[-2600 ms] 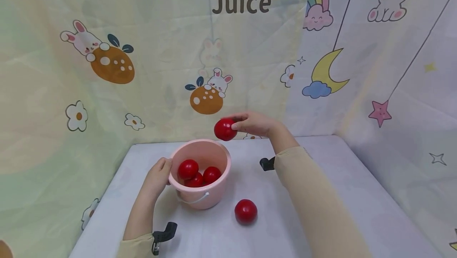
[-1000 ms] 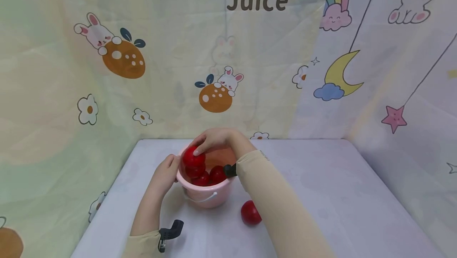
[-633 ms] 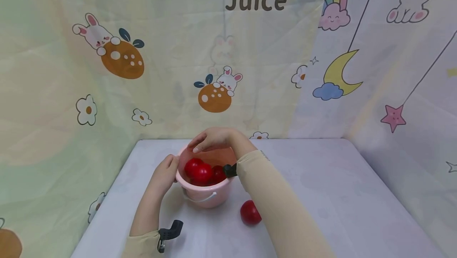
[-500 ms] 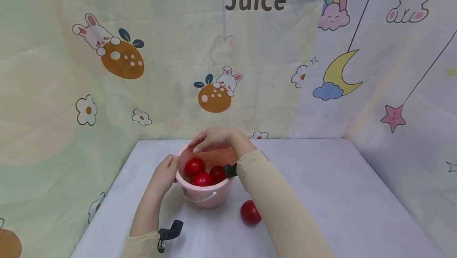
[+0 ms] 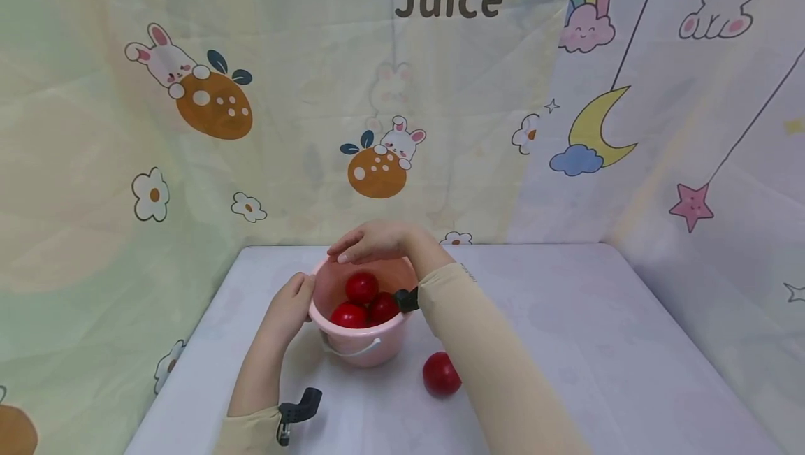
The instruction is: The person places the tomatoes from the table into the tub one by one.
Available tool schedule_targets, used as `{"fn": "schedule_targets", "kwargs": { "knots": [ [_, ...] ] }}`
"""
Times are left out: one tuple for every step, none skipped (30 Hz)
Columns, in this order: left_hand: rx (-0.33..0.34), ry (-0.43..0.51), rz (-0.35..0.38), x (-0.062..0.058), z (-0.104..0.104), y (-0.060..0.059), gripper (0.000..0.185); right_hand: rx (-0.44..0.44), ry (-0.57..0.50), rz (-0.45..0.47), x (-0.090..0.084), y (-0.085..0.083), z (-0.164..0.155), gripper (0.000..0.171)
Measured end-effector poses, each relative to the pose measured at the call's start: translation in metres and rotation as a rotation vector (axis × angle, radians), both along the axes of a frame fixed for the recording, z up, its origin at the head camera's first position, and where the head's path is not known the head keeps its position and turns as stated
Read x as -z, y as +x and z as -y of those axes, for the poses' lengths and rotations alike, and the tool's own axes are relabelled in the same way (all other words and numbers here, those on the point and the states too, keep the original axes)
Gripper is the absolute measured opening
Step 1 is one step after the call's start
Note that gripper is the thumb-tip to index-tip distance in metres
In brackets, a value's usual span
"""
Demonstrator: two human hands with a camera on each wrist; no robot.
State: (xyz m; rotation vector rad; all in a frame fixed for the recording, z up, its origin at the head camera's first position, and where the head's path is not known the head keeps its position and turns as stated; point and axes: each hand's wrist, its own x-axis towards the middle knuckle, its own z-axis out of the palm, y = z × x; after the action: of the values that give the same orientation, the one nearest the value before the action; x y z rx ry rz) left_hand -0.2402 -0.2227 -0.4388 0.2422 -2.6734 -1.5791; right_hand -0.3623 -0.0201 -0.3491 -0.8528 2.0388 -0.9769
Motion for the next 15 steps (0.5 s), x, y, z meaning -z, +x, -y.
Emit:
{"fn": "schedule_targets", "kwargs": {
  "knots": [
    [0.0,-0.002,0.0,0.0,0.0,0.0,0.037,-0.004,-0.006,-0.008,-0.002,0.0,-0.001,0.041],
    [0.0,-0.002,0.002,0.0,-0.001,0.0,0.037,-0.008,-0.01,-0.018,-0.004,0.0,-0.003,0.04],
    [0.0,-0.003,0.002,-0.001,-0.001,0.0,0.037,-0.009,-0.007,-0.035,-0.006,-0.001,-0.006,0.039],
    [-0.001,-0.003,0.003,-0.001,-0.001,0.0,0.038,-0.008,-0.003,-0.048,-0.008,0.0,-0.009,0.039],
    [-0.002,-0.003,0.002,-0.001,-0.001,0.0,0.038,-0.01,0.004,-0.064,-0.01,0.0,-0.012,0.038],
    [-0.001,-0.003,0.002,-0.001,-0.001,0.0,0.038,-0.012,0.006,-0.08,-0.012,0.0,-0.016,0.039],
    [-0.001,-0.002,0.004,-0.001,-0.001,0.0,0.039,-0.01,0.01,-0.086,-0.013,0.001,-0.021,0.039],
    [0.0,-0.001,0.005,-0.002,-0.001,0.001,0.039,-0.006,0.009,-0.09,-0.014,0.001,-0.026,0.039],
    [0.0,0.0,0.005,-0.002,-0.001,0.0,0.039,0.0,0.002,-0.088,-0.015,0.001,-0.031,0.04],
    [-0.001,-0.001,0.005,-0.002,-0.001,0.001,0.039,0.008,-0.01,-0.079,-0.015,0.001,-0.038,0.04],
    [-0.001,-0.002,0.003,-0.002,-0.001,0.001,0.039,0.023,-0.025,-0.073,-0.015,0.001,-0.044,0.04],
    [-0.002,-0.004,0.003,-0.001,-0.001,0.001,0.039,0.039,-0.047,-0.06,-0.014,0.001,-0.051,0.041],
    [-0.002,-0.003,0.001,-0.001,-0.002,0.001,0.039,0.061,-0.068,-0.049,-0.013,0.001,-0.058,0.041],
    [-0.003,-0.004,0.0,-0.001,-0.002,0.001,0.039,0.082,-0.088,-0.044,-0.012,0.001,-0.066,0.042],
    [-0.004,-0.004,0.0,0.0,-0.002,0.001,0.038,0.101,-0.115,-0.04,-0.01,0.002,-0.074,0.042]
  ]
}}
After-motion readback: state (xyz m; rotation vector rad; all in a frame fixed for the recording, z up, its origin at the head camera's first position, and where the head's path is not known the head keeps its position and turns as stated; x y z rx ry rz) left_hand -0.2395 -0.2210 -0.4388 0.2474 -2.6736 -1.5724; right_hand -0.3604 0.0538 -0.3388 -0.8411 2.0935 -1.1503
